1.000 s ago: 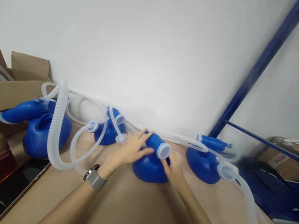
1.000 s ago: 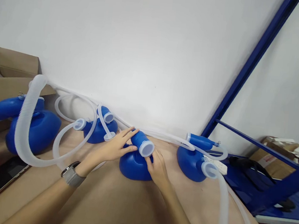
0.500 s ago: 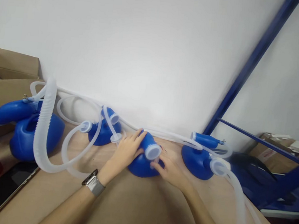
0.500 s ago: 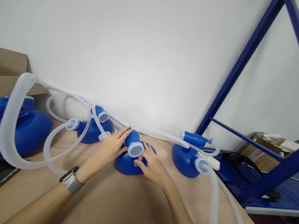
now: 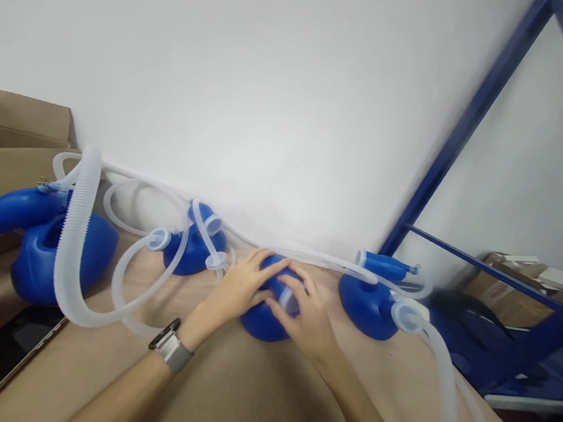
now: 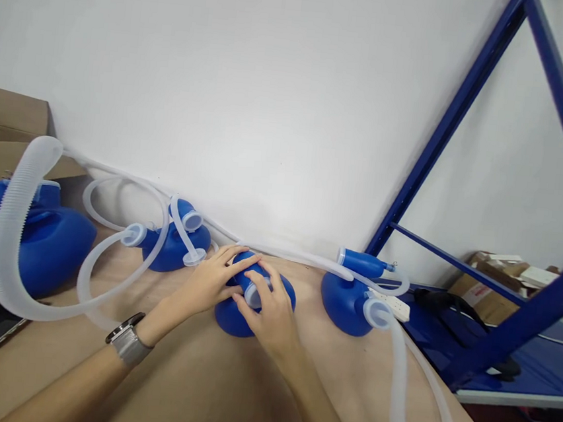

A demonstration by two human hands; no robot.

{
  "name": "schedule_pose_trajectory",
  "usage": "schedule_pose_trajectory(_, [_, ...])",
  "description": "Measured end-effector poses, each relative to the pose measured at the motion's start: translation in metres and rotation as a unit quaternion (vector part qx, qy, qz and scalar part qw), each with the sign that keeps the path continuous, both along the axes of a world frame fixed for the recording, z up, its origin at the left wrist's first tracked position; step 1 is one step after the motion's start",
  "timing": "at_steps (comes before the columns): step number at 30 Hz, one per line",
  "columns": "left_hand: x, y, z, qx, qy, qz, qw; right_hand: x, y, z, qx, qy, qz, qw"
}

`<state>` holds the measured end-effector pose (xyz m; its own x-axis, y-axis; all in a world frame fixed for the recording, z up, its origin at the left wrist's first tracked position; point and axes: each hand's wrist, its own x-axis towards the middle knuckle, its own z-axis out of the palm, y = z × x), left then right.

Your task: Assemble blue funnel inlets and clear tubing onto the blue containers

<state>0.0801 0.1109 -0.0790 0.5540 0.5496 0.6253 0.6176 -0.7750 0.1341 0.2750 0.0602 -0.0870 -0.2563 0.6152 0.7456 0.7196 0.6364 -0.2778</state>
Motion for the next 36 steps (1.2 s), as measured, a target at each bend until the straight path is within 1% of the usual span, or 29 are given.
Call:
schedule_pose_trajectory(4, [-0.002, 0.003, 0.000, -0.008, -0.011, -0.014, 1.000, -0.003, 0.004, -0.009, 0.022, 0.068, 0.012, 0.997])
schedule_pose_trajectory(9, [-0.001, 0.004, 0.001, -0.012, -0.016, -0.023, 1.000, -0.002, 0.001, -0.008, 0.024, 0.103, 0.051, 0.993])
schedule_pose_trajectory(15, [0.000, 0.003, 0.003, -0.018, -0.019, -0.017, 0.999, -0.001, -0.001, -0.007, -0.013, 0.146, 0.078, 0.986])
schedule_pose_trajectory(20, [0.001, 0.003, 0.002, -0.037, -0.036, -0.011, 0.999, -0.003, -0.004, -0.005, -0.059, 0.180, 0.069, 0.980])
schedule_pose_trajectory(22, [0.000, 0.003, 0.003, -0.049, -0.053, -0.008, 0.997, -0.006, -0.009, 0.000, -0.084, 0.219, 0.079, 0.969])
schedule_pose_trajectory(25, [-0.002, 0.004, 0.004, -0.070, -0.086, -0.010, 0.994, -0.012, -0.015, 0.011, -0.111, 0.285, 0.121, 0.944])
schedule_pose_trajectory(28, [-0.004, 0.004, 0.005, -0.086, -0.106, -0.018, 0.990, -0.011, -0.015, 0.023, -0.133, 0.303, 0.169, 0.928])
schedule_pose_trajectory(31, [-0.005, 0.004, 0.004, -0.093, -0.111, -0.017, 0.989, 0.010, -0.013, 0.038, -0.170, 0.297, 0.210, 0.916])
schedule_pose_trajectory(34, [-0.005, 0.002, 0.003, -0.096, -0.112, -0.012, 0.989, 0.046, -0.017, 0.059, -0.204, 0.272, 0.207, 0.917])
schedule_pose_trajectory(36, [-0.005, 0.001, 0.002, -0.097, -0.112, -0.009, 0.989, 0.069, -0.022, 0.073, -0.285, 0.187, 0.183, 0.922])
